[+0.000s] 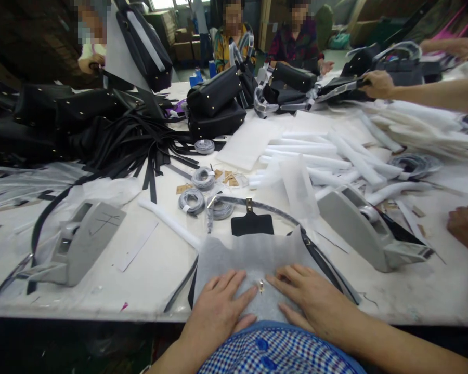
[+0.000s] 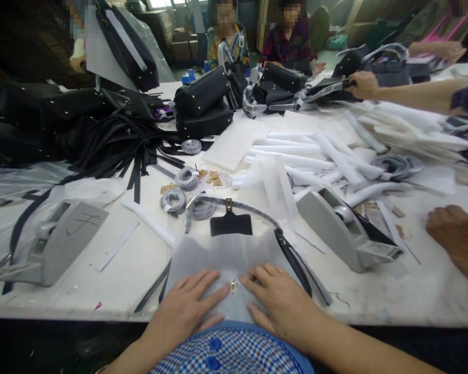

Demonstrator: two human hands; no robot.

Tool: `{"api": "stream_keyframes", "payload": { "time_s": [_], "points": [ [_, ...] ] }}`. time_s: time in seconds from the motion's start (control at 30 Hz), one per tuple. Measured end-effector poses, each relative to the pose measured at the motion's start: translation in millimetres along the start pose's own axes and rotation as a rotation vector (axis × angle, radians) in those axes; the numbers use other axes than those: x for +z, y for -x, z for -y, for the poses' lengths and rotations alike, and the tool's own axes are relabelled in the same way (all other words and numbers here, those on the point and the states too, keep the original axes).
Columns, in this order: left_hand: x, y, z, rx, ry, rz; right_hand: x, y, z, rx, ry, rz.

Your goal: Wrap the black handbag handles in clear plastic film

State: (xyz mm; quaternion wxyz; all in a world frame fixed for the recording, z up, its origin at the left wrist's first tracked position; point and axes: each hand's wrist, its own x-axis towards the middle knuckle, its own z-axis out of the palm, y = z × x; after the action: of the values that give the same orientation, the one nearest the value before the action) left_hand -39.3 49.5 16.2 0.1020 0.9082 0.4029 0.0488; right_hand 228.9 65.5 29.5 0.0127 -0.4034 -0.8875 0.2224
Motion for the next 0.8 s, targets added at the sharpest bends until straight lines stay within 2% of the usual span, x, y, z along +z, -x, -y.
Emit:
{"api": "stream_keyframes", "payload": {
  "time_s": [0.1,0.2,0.33,0.43,0.5,0.6,0.7,0.8],
  "points": [
    [-14.8,-12,11,-0.015,0.129,0.063,1,-8,-5,-0.01,0.008,0.022],
    [-13.9,-23,18,-0.049,0.25,-0.01,-2,-14,-11,-0.07,0.035,0.0],
    [0.8,-33,21,-0.014,0.177,-0.227,-8,-30,-23,-0.189,0.163,-0.215],
    [4.4,-38,25,-0.033,0.006,-0.302,-7,-45,-37,-0.215,0.32,-0.364],
    [2.5,-41,31,-0.084,-0.083,-0.266,-3,-52,-45,-0.142,0.357,-0.363],
    [-3.1,-47,39,-0.12,-0.112,-0.148,-1,-55,-51,-0.065,0.325,-0.269],
    [-10.6,-54,43,-0.126,-0.063,-0.045,-10,-55,-48,-0.03,0.26,-0.184],
    [-19.6,-58,43,-0.136,-0.003,-0.021,-24,-56,-43,-0.005,0.191,-0.17]
  ]
}}
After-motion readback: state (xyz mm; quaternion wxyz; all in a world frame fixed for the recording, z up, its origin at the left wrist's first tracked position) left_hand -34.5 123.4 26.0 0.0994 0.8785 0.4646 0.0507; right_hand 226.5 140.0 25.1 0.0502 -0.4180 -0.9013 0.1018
